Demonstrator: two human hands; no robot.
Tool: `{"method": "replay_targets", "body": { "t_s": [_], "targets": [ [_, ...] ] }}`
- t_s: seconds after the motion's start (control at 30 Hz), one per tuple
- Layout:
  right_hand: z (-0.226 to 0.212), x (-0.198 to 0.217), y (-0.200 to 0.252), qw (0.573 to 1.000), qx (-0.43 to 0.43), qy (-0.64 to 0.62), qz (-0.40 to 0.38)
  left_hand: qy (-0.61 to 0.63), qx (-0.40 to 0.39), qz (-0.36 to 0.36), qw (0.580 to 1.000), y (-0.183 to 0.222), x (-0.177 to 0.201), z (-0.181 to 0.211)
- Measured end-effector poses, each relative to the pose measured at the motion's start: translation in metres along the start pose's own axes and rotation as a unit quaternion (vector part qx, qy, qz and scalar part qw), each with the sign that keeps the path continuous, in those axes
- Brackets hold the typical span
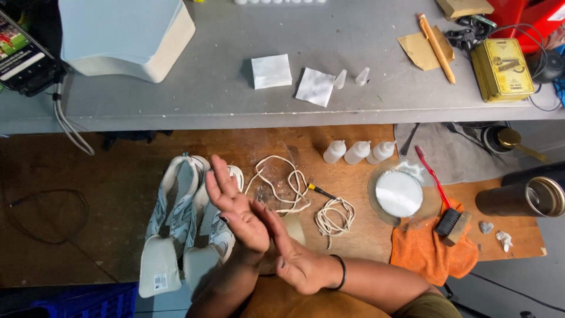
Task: Preparing shoe laces by taping the ends and then using templates to modify or repair white sneakers at a workbench.
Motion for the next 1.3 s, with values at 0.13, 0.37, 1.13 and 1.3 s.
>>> {"method": "replay_targets", "body": {
  "t_s": [0.13, 0.37, 1.13, 1.3],
  "targets": [
    [0.016, -0.009, 0.012, 0.998, -0.025, -0.017, 0.051, -0.082, -0.013, 0.085, 0.993, -0.003, 0.026, 0.001],
    [0.035, 0.007, 0.037, 0.979, 0.073, 0.061, 0.178, 0.029, -0.022, 0.105, 0.994, 0.022, 0.038, -0.006],
    [0.086, 0.11, 0.128, 0.902, -0.241, 0.349, 0.074, -0.586, -0.125, -0.245, 0.762, 0.011, 0.032, -0.038],
    [0.111, 0.107, 0.161, 0.834, -0.238, 0.494, 0.059, -0.578, -0.098, -0.269, 0.765, 0.038, 0.025, -0.045]
  ]
}}
Point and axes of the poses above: each hand's wrist, its own y-axis away from the middle knuckle, its own x-axis out of the back of the hand, z = x × y, the point moved 10 cm from there along -y, towards the middle knuckle, and after that the axes turned 5 degrees about -y, right-handed, at the moved point
